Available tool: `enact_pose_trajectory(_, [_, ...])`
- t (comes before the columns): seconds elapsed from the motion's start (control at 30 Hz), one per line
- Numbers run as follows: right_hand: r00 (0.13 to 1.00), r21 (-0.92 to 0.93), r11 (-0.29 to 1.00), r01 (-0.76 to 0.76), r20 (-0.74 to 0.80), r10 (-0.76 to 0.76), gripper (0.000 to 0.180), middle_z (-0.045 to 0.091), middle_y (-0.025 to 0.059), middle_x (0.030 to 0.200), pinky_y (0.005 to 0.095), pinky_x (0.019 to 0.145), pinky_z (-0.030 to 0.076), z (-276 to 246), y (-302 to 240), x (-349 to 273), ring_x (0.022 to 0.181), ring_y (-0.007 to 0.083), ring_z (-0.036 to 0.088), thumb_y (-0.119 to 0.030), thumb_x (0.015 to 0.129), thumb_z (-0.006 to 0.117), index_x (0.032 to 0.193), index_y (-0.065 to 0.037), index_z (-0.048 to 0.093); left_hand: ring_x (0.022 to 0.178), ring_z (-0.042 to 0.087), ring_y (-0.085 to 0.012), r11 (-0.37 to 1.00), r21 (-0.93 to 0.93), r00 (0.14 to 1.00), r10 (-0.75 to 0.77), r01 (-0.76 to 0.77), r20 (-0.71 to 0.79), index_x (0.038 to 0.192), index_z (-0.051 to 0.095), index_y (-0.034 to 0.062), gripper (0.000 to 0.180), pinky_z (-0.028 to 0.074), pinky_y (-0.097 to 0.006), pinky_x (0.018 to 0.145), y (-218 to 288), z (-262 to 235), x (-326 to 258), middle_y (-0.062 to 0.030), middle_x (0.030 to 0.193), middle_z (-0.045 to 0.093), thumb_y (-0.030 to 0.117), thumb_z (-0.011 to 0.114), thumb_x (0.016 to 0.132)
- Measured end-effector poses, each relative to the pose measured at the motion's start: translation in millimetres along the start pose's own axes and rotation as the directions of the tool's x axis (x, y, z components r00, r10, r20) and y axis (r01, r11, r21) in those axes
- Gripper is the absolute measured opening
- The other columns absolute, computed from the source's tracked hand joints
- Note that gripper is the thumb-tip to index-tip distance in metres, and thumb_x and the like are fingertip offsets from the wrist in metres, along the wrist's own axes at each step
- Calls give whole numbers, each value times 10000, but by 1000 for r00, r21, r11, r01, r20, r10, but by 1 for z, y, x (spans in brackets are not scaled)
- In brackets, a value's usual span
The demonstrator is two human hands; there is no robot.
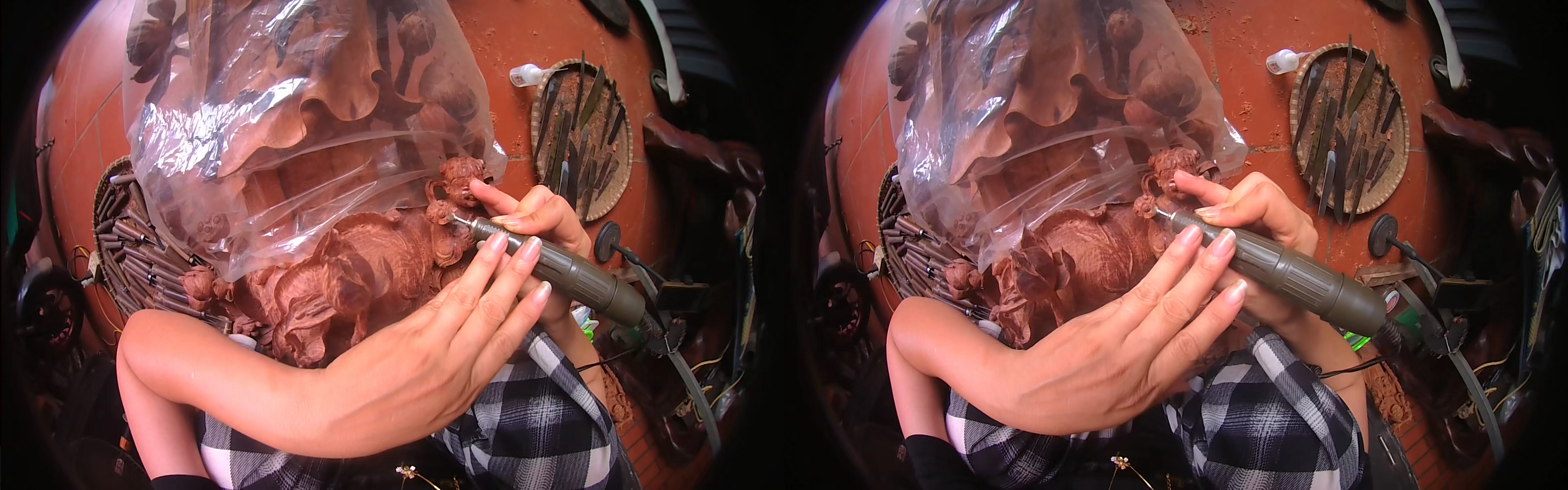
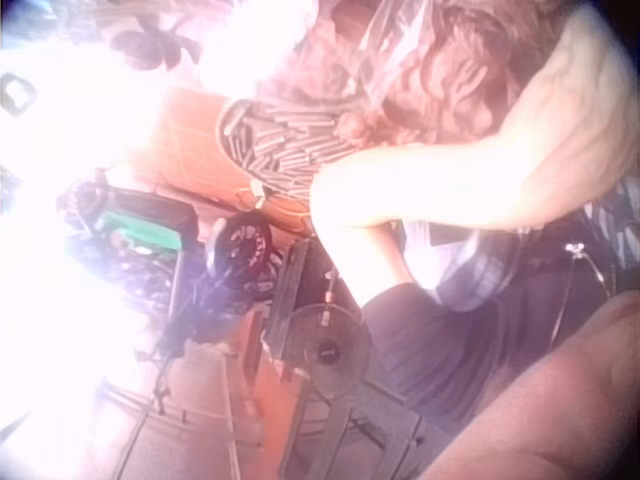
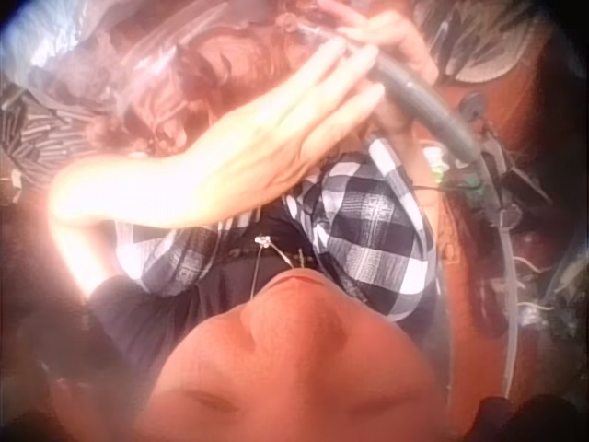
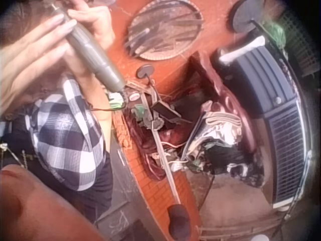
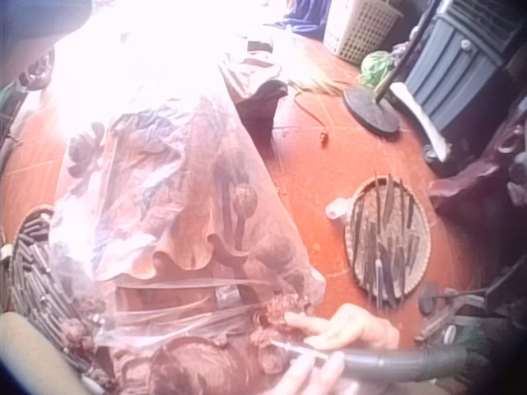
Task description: The person carves a wooden sculpture using a chisel and a rotary tool. They refine the details of a small figure and surrounding floral patterns on the wood, switching between tools to shape and smooth the surface.
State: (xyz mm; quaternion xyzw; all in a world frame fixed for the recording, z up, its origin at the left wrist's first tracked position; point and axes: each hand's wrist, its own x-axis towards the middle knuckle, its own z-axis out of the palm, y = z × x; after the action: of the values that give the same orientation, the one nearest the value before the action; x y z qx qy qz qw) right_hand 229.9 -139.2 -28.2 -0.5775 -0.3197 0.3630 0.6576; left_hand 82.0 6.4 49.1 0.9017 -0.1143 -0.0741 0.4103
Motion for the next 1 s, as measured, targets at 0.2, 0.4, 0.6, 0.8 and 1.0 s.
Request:
enact_pose_trajectory(0.2, [1000,-8,1000,-11,-23,10,200,548,35,908,622,1155,427,0,-2,7,843,137,626,-16,883,752,993,-50,589,1481,346,-491,1000,-5,1000,0,0,-27,1525,334,-118,830,352,-446,1202,-5,0,3,-367,1585,301,227,671,849])
enact_pose_trajectory(0.4, [999,-26,999,29,32,-28,203,543,48,927,632,1163,415,-5,1,5,894,148,623,-8,878,759,995,-45,597,1479,347,-493,1000,-9,1000,21,-21,-11,1529,325,-120,851,351,-452,1202,-5,-1,3,-370,1582,302,244,679,847])
enact_pose_trajectory(0.6, [998,106,993,60,-25,-57,228,600,80,928,622,1124,458,-7,12,2,922,190,671,-42,834,827,990,-5,666,1483,343,-488,1000,-25,1000,9,-10,-11,1536,315,-116,875,343,-447,1208,-4,0,4,-368,1582,304,248,691,834])
enact_pose_trajectory(0.8, [1000,56,998,-16,-14,17,212,540,42,915,620,1164,423,-4,4,5,917,153,633,-13,869,773,985,-47,598,1482,343,-490,1000,-28,1000,-4,4,-24,1537,315,-114,880,333,-448,1214,-5,1,4,-366,1584,304,247,695,830])
enact_pose_trajectory(1.0, [998,49,997,62,-10,-62,260,601,77,928,597,1122,470,-9,10,2,975,223,687,-75,841,838,1007,3,653,1477,348,-495,998,-54,1000,14,-15,-25,1537,317,-110,885,329,-451,1216,-5,1,3,-372,1580,308,251,700,826])
